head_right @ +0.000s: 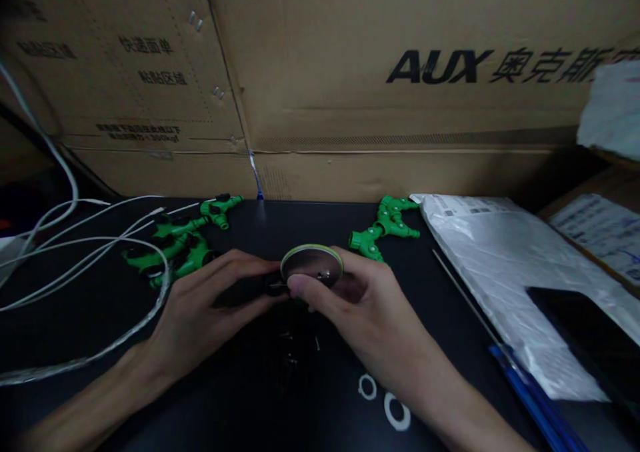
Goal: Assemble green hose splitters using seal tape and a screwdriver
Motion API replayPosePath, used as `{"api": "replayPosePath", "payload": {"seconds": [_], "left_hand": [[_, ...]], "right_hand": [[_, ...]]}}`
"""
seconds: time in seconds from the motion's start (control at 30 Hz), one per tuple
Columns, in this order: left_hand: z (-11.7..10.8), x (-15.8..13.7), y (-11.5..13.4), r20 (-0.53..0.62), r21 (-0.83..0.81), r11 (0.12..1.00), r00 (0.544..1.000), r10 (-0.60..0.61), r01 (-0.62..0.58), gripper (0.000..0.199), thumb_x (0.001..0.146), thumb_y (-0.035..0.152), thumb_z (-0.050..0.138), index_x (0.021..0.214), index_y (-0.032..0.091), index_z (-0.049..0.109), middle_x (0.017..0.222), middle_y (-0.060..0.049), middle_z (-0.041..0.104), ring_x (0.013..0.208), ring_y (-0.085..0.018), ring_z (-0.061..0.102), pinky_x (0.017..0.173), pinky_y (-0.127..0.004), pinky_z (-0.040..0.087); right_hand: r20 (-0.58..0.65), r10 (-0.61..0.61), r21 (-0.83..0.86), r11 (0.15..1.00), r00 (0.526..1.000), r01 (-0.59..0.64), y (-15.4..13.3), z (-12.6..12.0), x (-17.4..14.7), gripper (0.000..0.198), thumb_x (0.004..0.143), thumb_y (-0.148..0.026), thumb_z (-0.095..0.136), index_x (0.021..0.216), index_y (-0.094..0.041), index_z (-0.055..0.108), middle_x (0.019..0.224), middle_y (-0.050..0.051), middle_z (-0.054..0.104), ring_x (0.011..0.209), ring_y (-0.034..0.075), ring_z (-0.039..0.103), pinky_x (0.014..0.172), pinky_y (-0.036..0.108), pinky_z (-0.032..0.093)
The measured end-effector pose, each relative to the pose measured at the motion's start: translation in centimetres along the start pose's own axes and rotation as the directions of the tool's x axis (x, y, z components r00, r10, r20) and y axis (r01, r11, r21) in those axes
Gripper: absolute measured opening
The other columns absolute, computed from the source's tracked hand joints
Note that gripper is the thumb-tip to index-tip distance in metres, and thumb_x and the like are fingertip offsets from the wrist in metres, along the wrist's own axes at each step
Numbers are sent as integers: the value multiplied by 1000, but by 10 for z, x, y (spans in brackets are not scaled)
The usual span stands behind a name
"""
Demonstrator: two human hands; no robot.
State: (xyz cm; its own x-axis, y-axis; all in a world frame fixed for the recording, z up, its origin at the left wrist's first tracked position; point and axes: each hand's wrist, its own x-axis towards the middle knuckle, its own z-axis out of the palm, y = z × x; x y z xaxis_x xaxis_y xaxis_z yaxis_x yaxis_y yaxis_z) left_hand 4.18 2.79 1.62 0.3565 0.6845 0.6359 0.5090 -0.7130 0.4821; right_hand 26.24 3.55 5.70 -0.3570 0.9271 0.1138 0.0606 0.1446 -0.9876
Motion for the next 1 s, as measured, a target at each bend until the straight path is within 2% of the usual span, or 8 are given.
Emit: {"api": "replayPosePath", "payload": {"seconds": [0.13, 0.23, 0.33, 0.5, 0.67, 0.77, 0.87, 1.0], "left_hand": [[3, -3, 1, 18, -17, 999, 999, -28, 28, 34, 92, 11, 73, 124, 20, 67, 106, -4, 72, 91, -14, 73, 80, -25, 64], [6, -4, 2, 27, -10, 999, 999, -32, 32, 40, 92, 8, 70, 130, 21, 66, 106, -4, 69, 91, -14, 71, 80, -24, 63], [7, -4, 3, 52, 4, 998, 997, -55, 55, 48, 94, 7, 68, 138, 23, 62, 107, -3, 68, 93, -14, 70, 83, -25, 63], [6, -3, 1, 89, 17, 993, 989, -116, 115, 44, 97, 14, 68, 140, 22, 61, 106, -2, 69, 90, -13, 71, 85, -26, 64], [5, -2, 2, 47, -7, 987, 986, -159, 159, 44, 90, 20, 78, 131, 21, 63, 95, 1, 69, 81, -12, 70, 77, -23, 63], [4, -1, 5, -49, -67, 976, 976, -213, 209, 35, 83, 26, 85, 110, 20, 64, 85, 4, 68, 72, -11, 69, 66, -20, 60], [2, 1, 7, -84, -81, 983, 981, -174, 168, 21, 84, 26, 84, 90, 19, 65, 81, 3, 66, 69, -11, 66, 62, -19, 57], [1, 2, 6, -100, -124, 986, 987, -126, 114, 15, 86, 24, 82, 97, 19, 73, 83, 0, 66, 69, -11, 65, 61, -20, 57]], "right_hand": [[5, 146, 157, 977, 989, -145, 4, 2, -1, 22, 87, -38, 80, 98, -19, 77, 93, 3, 74, 85, 14, 69, 70, 22, 57], [30, 176, 217, 960, 984, -178, 4, 3, -3, 25, 85, -40, 82, 100, -20, 78, 93, 3, 74, 88, 14, 69, 71, 22, 58], [22, 191, 282, 940, 981, -189, 7, 5, -3, 26, 84, -40, 83, 102, -21, 79, 98, 3, 74, 91, 15, 70, 79, 28, 62], [74, 231, 396, 886, 970, -241, 15, 6, -2, 28, 85, -36, 83, 109, -24, 78, 112, 4, 75, 104, 18, 71, 98, 40, 61], [123, 254, 459, 842, 959, -282, 19, 8, -2, 25, 86, -33, 83, 107, -22, 77, 108, 3, 76, 101, 16, 73, 101, 38, 60], [177, 273, 543, 774, 946, -325, 17, 9, -2, 23, 88, -30, 81, 108, -20, 76, 117, 5, 76, 103, 17, 75, 103, 38, 59], [226, 269, 608, 712, 936, -351, 15, 10, -1, 18, 91, -26, 78, 107, -18, 77, 123, 7, 76, 103, 19, 77, 104, 38, 58], [283, 256, 636, 671, 924, -381, 16, 10, -1, 15, 92, -23, 77, 106, -20, 77, 120, 6, 77, 101, 17, 78, 101, 31, 60]]}}
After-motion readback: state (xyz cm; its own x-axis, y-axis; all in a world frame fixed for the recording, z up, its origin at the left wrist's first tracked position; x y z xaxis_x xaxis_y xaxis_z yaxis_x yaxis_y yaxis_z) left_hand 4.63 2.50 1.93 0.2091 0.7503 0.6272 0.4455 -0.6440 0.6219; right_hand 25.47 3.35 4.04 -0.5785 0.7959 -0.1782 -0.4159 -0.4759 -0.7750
